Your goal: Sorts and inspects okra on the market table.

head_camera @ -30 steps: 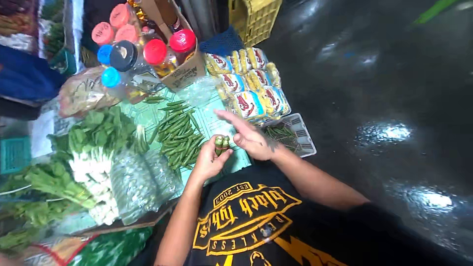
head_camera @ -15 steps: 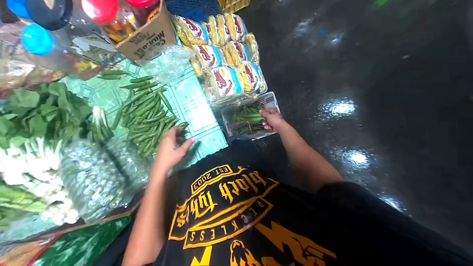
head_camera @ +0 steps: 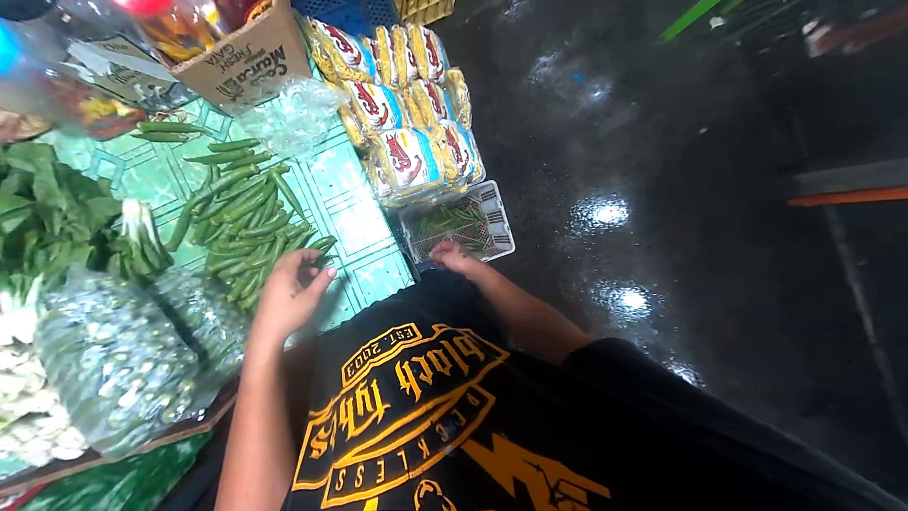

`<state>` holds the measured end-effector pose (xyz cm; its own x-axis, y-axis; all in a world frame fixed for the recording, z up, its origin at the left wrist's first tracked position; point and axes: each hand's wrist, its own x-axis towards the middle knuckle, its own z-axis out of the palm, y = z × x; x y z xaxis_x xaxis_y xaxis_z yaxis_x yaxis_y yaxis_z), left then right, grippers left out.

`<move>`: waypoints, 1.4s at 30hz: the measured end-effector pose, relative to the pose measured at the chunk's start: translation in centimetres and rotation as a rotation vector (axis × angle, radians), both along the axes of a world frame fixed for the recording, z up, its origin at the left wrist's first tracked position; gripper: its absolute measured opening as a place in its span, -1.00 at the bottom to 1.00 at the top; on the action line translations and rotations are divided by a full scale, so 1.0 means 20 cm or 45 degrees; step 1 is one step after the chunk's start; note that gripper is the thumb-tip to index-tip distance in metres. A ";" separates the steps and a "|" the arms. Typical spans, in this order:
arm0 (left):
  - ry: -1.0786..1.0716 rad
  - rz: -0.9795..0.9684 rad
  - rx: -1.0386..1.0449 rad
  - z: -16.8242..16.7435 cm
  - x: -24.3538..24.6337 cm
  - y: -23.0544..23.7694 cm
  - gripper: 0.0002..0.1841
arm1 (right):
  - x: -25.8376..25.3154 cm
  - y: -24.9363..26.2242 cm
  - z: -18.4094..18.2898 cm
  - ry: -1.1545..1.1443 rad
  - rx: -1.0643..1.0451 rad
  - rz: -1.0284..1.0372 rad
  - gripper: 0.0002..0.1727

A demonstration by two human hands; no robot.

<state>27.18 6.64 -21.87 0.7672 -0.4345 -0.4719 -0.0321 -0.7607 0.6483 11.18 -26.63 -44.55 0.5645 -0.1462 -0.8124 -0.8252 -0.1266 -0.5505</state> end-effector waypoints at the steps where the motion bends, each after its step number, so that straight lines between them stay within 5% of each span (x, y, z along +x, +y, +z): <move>1: -0.086 0.006 0.050 0.01 0.01 0.01 -0.44 | -0.01 0.02 -0.02 0.009 -0.057 0.100 -0.60; 6: -0.543 0.200 0.524 0.01 -0.02 0.03 -0.25 | -0.07 -0.08 0.08 0.069 -0.073 0.040 -0.53; 9: -0.485 0.288 0.732 -0.10 0.00 0.13 -0.07 | 0.02 -0.16 0.19 0.017 -0.170 0.145 -0.50; 14: -0.449 0.186 0.762 -0.22 0.00 0.20 -0.05 | 0.26 -0.22 0.58 -0.061 -0.358 0.487 -0.53; 19: -0.385 0.209 0.673 -0.22 0.06 0.25 -0.20 | 0.53 0.01 0.89 -0.485 -0.301 0.521 -0.63; 23: -0.393 0.269 0.663 -0.24 0.10 0.26 -0.43 | 0.76 0.35 0.88 -0.823 -0.333 0.774 -0.67; 26: -0.426 0.339 0.664 -0.22 0.11 0.25 -0.59 | 0.87 0.65 0.84 -0.926 -0.441 1.058 -0.46; 29: -0.454 0.429 0.616 -0.22 0.11 0.23 -0.71 | 0.92 0.85 0.73 -0.974 -0.659 1.222 -0.47; 37: -0.741 0.150 0.483 -0.33 0.07 0.28 -0.72 | 0.97 0.83 0.64 -1.198 -0.858 1.261 -0.66; 42: -0.629 0.433 0.095 -0.28 0.12 0.24 -0.80 | 0.93 0.72 0.77 -1.174 -0.802 0.942 -0.66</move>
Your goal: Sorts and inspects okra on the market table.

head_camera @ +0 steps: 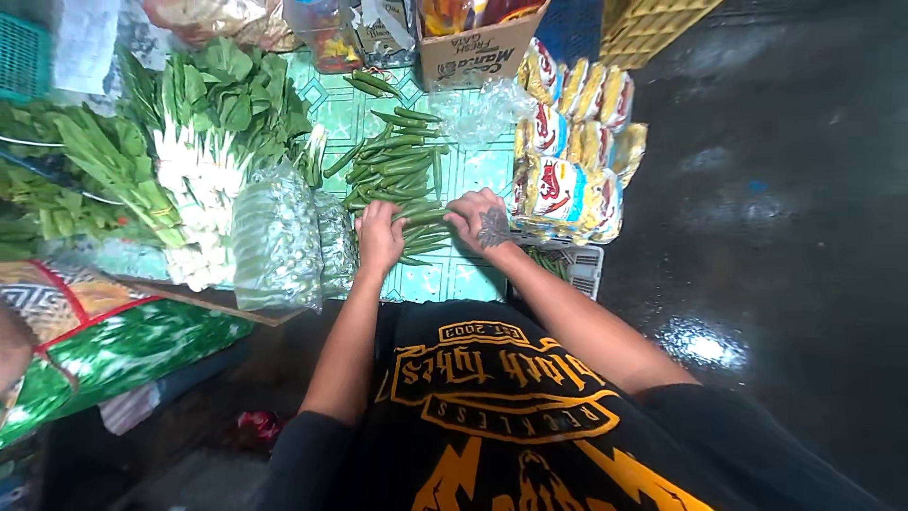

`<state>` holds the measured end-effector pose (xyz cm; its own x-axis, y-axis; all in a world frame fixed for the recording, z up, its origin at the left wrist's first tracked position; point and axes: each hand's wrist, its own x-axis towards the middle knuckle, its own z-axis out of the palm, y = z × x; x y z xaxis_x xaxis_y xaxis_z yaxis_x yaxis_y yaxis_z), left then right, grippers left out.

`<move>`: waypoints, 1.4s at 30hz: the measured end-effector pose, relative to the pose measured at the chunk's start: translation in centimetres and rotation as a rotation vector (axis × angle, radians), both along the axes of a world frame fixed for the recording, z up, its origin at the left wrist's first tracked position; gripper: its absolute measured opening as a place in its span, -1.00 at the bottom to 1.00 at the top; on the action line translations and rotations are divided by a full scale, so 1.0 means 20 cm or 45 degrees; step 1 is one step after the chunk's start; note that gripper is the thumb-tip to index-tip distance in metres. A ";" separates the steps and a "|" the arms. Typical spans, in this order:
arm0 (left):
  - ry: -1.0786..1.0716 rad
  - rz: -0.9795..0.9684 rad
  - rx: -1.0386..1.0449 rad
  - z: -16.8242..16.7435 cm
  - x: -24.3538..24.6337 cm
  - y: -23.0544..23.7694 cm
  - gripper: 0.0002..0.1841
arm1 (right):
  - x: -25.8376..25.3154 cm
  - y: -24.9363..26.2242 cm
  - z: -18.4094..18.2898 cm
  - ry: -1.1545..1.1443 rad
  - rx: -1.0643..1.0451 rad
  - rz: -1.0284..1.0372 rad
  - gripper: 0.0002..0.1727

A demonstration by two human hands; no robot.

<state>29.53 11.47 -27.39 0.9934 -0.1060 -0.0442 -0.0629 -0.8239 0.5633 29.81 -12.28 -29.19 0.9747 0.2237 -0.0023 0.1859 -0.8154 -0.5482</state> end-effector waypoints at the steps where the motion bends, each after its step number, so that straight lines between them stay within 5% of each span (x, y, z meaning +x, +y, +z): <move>1: 0.027 0.090 -0.221 0.02 0.00 -0.01 -0.78 | -0.01 -0.03 0.04 0.038 0.129 -0.101 -0.68; 6: 0.514 0.392 -1.391 0.17 -0.09 -0.09 -0.49 | -0.09 -0.04 0.23 0.200 0.620 -0.351 -0.75; 10: 0.521 0.365 -1.508 0.17 -0.20 -0.11 -0.56 | -0.09 -0.03 0.25 0.238 0.755 -0.389 -0.76; 13: 0.558 0.225 -1.694 0.18 -0.24 -0.07 -0.43 | -0.12 -0.02 0.28 0.298 0.809 -0.369 -0.76; 18: 0.619 0.105 -1.975 0.17 -0.29 -0.10 -0.60 | -0.31 0.14 0.29 0.209 0.764 -0.040 -0.77; 22: 0.501 0.423 -1.909 0.18 -0.33 -0.14 -0.70 | -0.30 0.10 0.17 0.287 0.942 0.052 -0.73; 24: 0.449 0.485 -1.774 0.16 -0.36 -0.07 -0.79 | -0.23 0.08 0.08 0.236 0.430 -0.029 -0.67; 26: 0.477 0.534 -1.721 0.13 -0.39 0.00 -0.83 | -0.16 0.09 -0.03 0.248 -0.099 0.079 -0.39; 29: 0.559 0.596 -1.609 0.09 -0.44 0.08 -0.86 | -0.14 0.14 -0.13 0.139 -0.394 0.303 -0.46; 36: 0.674 0.515 -1.314 -0.07 -0.50 0.08 -0.83 | -0.11 0.09 -0.06 0.492 -0.440 0.267 -0.52; 42: 0.267 0.169 -0.737 0.05 -0.41 0.00 -0.64 | -0.21 0.02 0.18 0.511 -0.343 -0.031 -0.54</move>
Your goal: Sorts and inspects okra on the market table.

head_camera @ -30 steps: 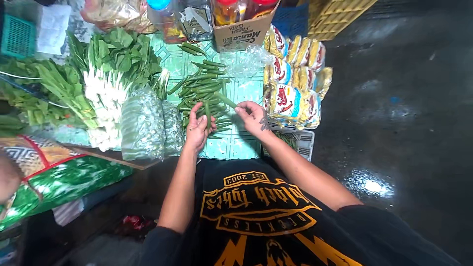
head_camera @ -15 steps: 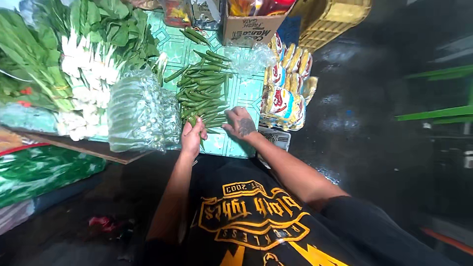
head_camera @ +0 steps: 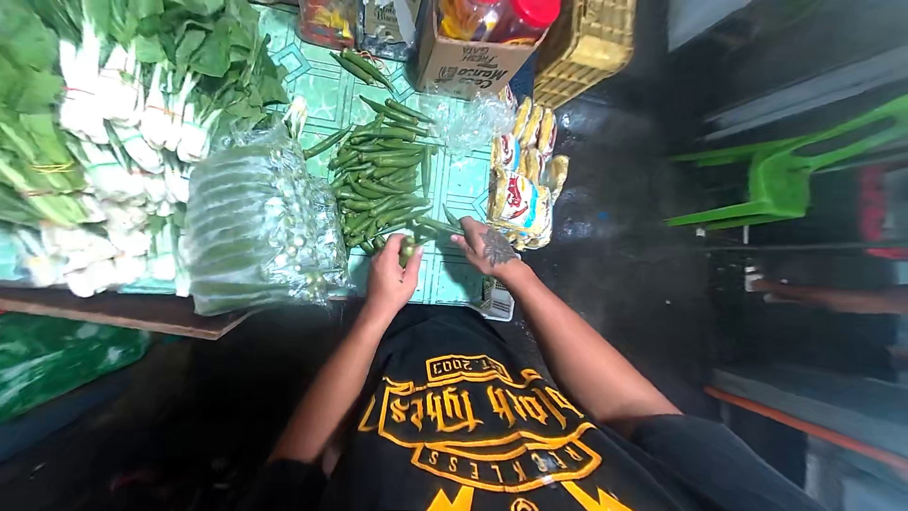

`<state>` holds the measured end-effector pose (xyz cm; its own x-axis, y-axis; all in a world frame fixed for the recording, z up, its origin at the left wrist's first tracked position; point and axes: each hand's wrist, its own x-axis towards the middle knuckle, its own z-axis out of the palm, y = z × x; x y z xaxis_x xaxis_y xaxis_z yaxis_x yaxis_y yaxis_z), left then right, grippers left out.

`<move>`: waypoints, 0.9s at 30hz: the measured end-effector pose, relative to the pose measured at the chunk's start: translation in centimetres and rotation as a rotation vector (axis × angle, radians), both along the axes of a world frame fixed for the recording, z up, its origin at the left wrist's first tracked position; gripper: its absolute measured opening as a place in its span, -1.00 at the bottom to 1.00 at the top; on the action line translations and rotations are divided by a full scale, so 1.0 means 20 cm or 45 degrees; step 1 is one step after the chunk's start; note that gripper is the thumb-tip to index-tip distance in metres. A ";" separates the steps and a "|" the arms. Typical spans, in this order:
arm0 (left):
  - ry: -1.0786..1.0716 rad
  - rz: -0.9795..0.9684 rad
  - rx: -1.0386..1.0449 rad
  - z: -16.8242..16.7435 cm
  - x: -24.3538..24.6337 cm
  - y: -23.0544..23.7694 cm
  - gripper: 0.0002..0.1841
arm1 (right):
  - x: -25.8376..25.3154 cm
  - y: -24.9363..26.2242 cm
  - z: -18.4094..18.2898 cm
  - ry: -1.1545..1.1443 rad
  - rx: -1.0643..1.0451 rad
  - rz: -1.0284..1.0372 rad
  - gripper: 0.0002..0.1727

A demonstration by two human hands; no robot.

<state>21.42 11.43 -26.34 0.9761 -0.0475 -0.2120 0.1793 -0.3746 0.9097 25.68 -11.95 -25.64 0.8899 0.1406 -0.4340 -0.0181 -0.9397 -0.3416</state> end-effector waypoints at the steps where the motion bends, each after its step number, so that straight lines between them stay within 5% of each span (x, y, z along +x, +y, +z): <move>1: 0.027 0.015 -0.046 0.02 0.03 -0.04 -0.62 | -0.01 0.02 0.04 -0.004 -0.007 -0.045 -0.53; 5: 0.646 0.315 -0.799 -0.08 0.19 -0.22 -0.58 | 0.02 0.13 0.13 0.027 -0.033 -0.134 -0.52; 8: 0.572 0.450 -1.107 -0.11 0.29 -0.27 -0.63 | 0.01 0.21 0.11 0.041 0.118 -0.133 -0.46; 12: 0.459 0.335 -1.315 -0.08 0.32 -0.22 -0.58 | -0.05 0.20 0.10 -0.006 0.690 -0.323 -0.35; 15: 0.369 0.246 -1.413 -0.11 0.33 -0.13 -0.65 | -0.01 0.16 0.18 -0.048 0.745 -0.293 -0.35; 19: 0.407 0.125 -1.359 -0.10 0.35 -0.04 -0.57 | 0.10 0.12 0.37 -0.090 0.484 0.069 -0.67; 24: 0.505 -0.377 -1.157 -0.02 0.35 -0.01 -0.51 | 0.28 0.24 0.45 -0.185 0.504 0.216 -0.61; 27: 0.450 -0.291 -1.187 -0.01 0.35 -0.02 -0.50 | 0.33 0.30 0.43 -0.325 0.520 0.269 -0.78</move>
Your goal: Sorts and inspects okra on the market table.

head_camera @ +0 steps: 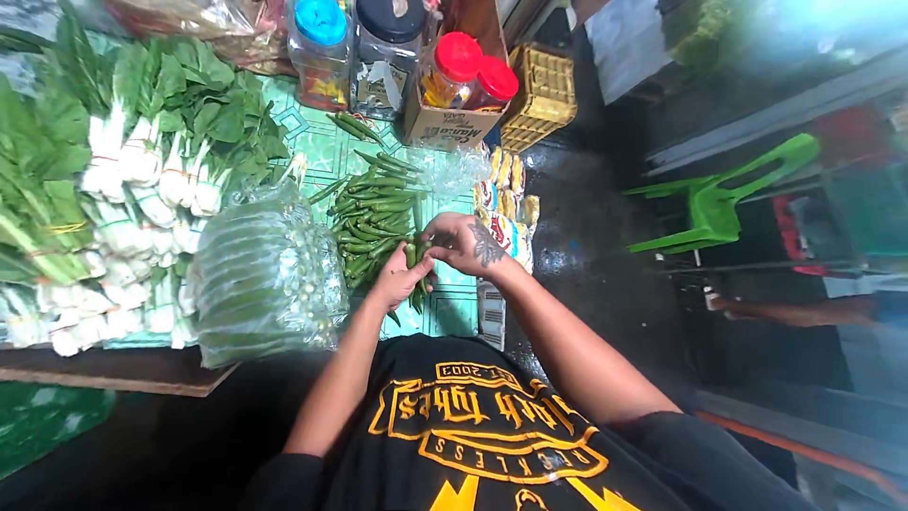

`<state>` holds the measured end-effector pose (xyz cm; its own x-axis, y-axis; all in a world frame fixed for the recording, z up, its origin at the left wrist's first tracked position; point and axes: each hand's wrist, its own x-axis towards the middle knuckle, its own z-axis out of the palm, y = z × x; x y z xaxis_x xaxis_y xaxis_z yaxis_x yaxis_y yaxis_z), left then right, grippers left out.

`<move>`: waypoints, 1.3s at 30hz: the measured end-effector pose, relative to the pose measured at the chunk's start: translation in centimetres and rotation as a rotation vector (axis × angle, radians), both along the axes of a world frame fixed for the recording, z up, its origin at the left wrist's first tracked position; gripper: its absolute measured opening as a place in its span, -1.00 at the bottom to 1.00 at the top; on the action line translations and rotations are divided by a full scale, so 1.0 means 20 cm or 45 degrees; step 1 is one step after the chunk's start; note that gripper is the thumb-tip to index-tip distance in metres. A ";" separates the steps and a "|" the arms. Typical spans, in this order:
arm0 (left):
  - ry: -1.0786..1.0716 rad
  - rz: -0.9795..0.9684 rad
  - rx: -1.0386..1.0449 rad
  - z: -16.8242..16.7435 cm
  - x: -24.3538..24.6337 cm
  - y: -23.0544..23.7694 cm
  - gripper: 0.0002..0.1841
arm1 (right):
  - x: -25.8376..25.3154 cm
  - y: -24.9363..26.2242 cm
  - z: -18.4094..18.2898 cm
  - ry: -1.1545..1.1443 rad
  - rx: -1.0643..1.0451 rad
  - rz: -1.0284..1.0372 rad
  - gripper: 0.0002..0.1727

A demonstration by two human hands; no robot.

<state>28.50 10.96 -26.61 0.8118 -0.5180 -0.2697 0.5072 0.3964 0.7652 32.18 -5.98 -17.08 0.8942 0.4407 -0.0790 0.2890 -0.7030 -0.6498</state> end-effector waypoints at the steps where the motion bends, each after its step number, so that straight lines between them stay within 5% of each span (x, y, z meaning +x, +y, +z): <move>1: -0.019 0.038 0.006 -0.01 0.01 0.02 -0.50 | 0.01 0.02 -0.01 -0.030 0.009 0.028 -0.81; 6: -0.034 0.022 -0.026 -0.08 0.01 0.09 -0.53 | -0.01 0.07 -0.15 -0.065 0.113 -0.014 -0.81; 9: 0.059 0.045 -0.080 -0.10 0.00 0.09 -0.68 | 0.00 0.06 -0.19 0.067 0.179 -0.100 -0.50; 13: 0.094 -0.029 -0.089 -0.12 -0.03 0.09 -0.70 | -0.02 0.01 -0.29 0.160 0.131 0.193 -0.41; 18: 0.083 -0.053 -0.079 -0.13 -0.05 0.10 -0.64 | 0.03 0.01 -0.28 0.304 0.248 0.417 -0.05; 21: 0.062 -0.045 -0.099 -0.17 -0.07 0.11 -0.74 | 0.26 0.06 -0.23 0.346 0.202 0.404 -0.32; 24: 0.095 0.035 -0.173 -0.18 -0.06 0.10 -0.78 | 0.68 0.15 -0.29 0.159 -0.026 -0.051 -0.65; 29: 0.116 0.096 -0.009 -0.15 -0.03 0.10 -0.73 | 1.27 0.38 -0.53 0.153 -0.357 -0.539 -0.30; 31: 0.113 0.095 0.092 -0.13 -0.02 0.12 -0.68 | 1.37 0.47 -0.58 0.122 -0.478 -0.546 -0.27; 33: 0.112 0.099 0.106 -0.12 -0.01 0.12 -0.68 | 1.39 0.52 -0.62 0.036 -0.499 -0.422 -0.45; 36: 0.110 0.088 0.095 -0.14 -0.02 0.11 -0.69 | 1.33 0.50 -0.67 -0.071 -0.153 -0.125 -0.74; 39: 0.117 0.059 0.096 -0.17 0.01 0.08 -0.68 | 1.33 0.42 -0.69 -0.107 -0.105 -0.370 -0.74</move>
<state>28.65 12.54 -29.91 0.8046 -0.4558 -0.3806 0.5588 0.3643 0.7450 58.76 2.36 -30.96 0.9866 0.1611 -0.0243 0.1188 -0.8133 -0.5697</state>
